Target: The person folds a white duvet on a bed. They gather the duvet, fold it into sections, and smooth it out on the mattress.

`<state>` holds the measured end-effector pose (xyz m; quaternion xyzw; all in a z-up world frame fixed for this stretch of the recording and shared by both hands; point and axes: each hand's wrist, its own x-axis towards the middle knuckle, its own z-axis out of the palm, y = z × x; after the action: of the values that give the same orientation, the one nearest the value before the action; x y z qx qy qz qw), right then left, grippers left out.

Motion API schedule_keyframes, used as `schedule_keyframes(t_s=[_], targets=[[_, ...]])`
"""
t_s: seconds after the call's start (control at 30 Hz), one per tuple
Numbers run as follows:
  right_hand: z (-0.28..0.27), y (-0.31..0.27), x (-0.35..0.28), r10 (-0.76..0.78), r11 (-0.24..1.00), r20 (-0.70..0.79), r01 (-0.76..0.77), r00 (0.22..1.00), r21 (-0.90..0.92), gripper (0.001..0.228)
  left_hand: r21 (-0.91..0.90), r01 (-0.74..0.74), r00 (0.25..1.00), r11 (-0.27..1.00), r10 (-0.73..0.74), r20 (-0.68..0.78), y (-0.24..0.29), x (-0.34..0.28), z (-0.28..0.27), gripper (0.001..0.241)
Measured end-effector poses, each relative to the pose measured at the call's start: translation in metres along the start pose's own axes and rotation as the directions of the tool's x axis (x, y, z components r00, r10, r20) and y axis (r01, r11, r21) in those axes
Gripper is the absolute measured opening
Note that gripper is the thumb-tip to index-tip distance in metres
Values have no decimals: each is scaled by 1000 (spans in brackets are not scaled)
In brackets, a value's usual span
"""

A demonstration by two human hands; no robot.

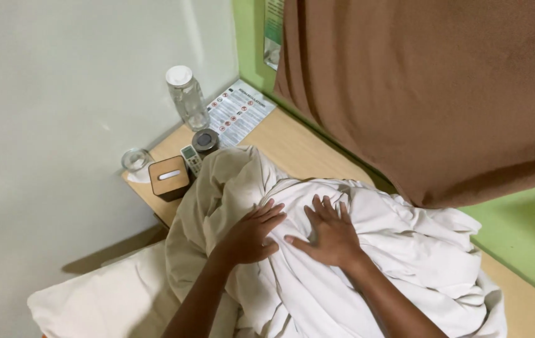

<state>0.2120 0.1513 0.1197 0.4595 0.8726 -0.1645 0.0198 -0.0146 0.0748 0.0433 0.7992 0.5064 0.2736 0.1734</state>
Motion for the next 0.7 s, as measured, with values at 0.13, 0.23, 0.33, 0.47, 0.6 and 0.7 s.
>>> schedule_keyframes(t_s=[0.13, 0.23, 0.33, 0.47, 0.6, 0.7], targets=[[-21, -53, -28, 59, 970, 308, 18, 950, -241, 123, 67, 36, 985, 997, -47, 165, 11, -12, -13, 99], [-7, -65, -36, 137, 948, 425, 7, 895, -319, 139, 152, 41, 976, 988, -73, 207, 7, -21, -7, 112], [18, -57, -32, 166, 930, 363, -24, 917, -366, 136, 202, 33, 965, 979, -84, 249, 7, -26, -14, 127], [39, -52, -36, 136, 937, 257, -40, 957, -346, 124, 249, 44, 956, 968, -113, 272, 13, -42, -30, 147], [80, -59, -35, 30, 912, 82, 6, 996, -411, 116, 326, 63, 944, 943, -162, 286, -9, -70, -28, 156], [87, -79, -34, -19, 977, -29, 13, 999, -212, 121, 444, 138, 900, 885, -300, 317, 6, -79, -49, 135]])
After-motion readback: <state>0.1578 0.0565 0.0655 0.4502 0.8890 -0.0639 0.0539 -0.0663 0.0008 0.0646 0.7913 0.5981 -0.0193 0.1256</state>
